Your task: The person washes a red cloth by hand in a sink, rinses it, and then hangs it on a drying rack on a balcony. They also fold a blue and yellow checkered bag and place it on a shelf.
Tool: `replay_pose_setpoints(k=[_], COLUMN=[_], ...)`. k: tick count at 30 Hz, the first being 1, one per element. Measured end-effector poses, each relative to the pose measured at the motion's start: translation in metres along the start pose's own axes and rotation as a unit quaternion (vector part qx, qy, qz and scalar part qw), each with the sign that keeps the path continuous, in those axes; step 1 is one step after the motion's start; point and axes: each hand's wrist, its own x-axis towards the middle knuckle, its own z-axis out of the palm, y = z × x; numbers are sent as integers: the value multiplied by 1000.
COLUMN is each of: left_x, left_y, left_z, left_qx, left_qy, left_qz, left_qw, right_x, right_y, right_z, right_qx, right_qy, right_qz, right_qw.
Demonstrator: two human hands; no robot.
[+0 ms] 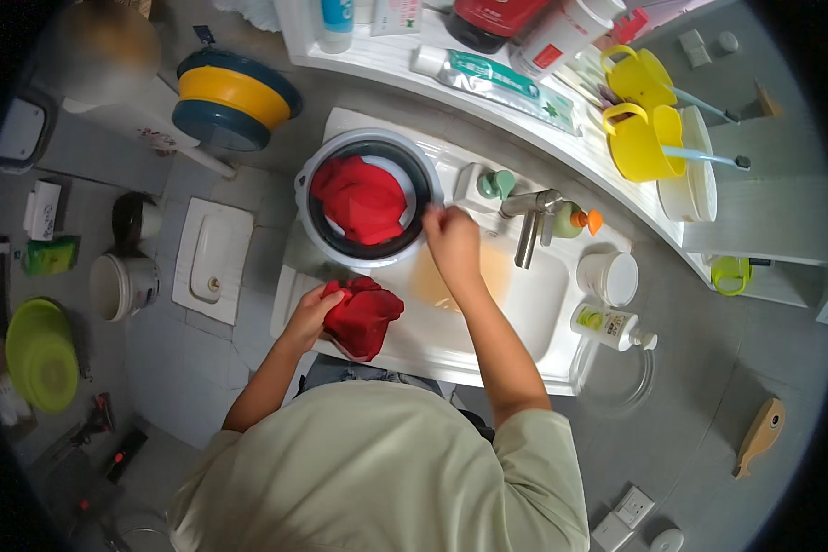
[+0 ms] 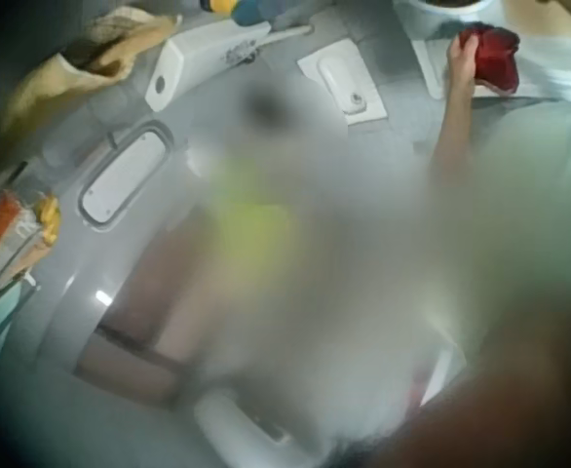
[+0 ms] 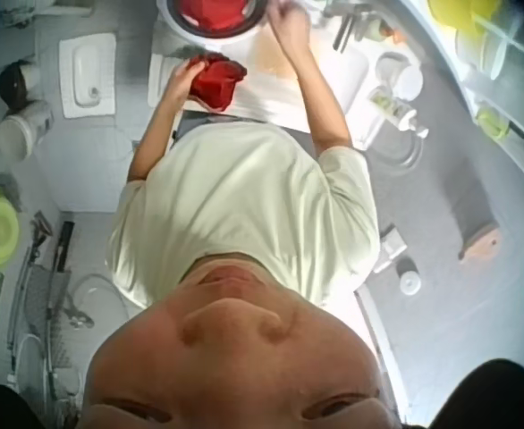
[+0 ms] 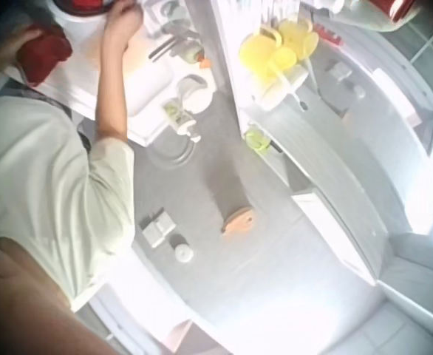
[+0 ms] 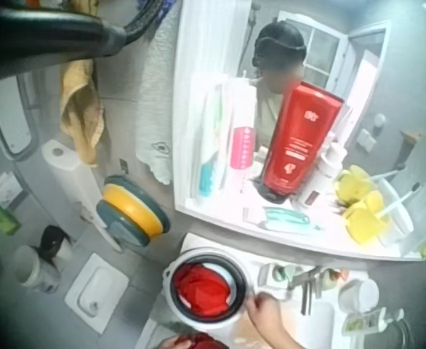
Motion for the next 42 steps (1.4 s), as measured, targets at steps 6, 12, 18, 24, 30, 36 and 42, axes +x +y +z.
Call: replay_pose_setpoints(k=[6, 12, 18, 24, 30, 36, 42], left_x=[-4, -19, -32, -46, -52, -59, -61], left_y=[-13, -9, -19, -8, -15, -23, -29], left_z=[12, 28, 36, 67, 80, 82, 81], left_qx=[-10, 53, 97, 97, 114, 122, 110], left_qy=[-33, 3, -17, -41, -19, -1, 12], left_qz=[-26, -24, -40, -43, -44, -44, -9], left_qw=[999, 998, 994, 994, 992, 992, 994], right_x=[-56, -66, -122, -148, -141, -134, -73], right_y=[30, 49, 145, 226, 286, 297, 212], right_z=[51, 67, -32, -54, -28, -8, -99], right_qx=[518, 555, 500, 421, 431, 345, 276], right_qy=[-270, -127, -151, -75, -86, -129, 88], right_qz=[374, 417, 412, 452, 424, 458, 222], right_qw=[721, 709, 747, 783, 792, 809, 931])
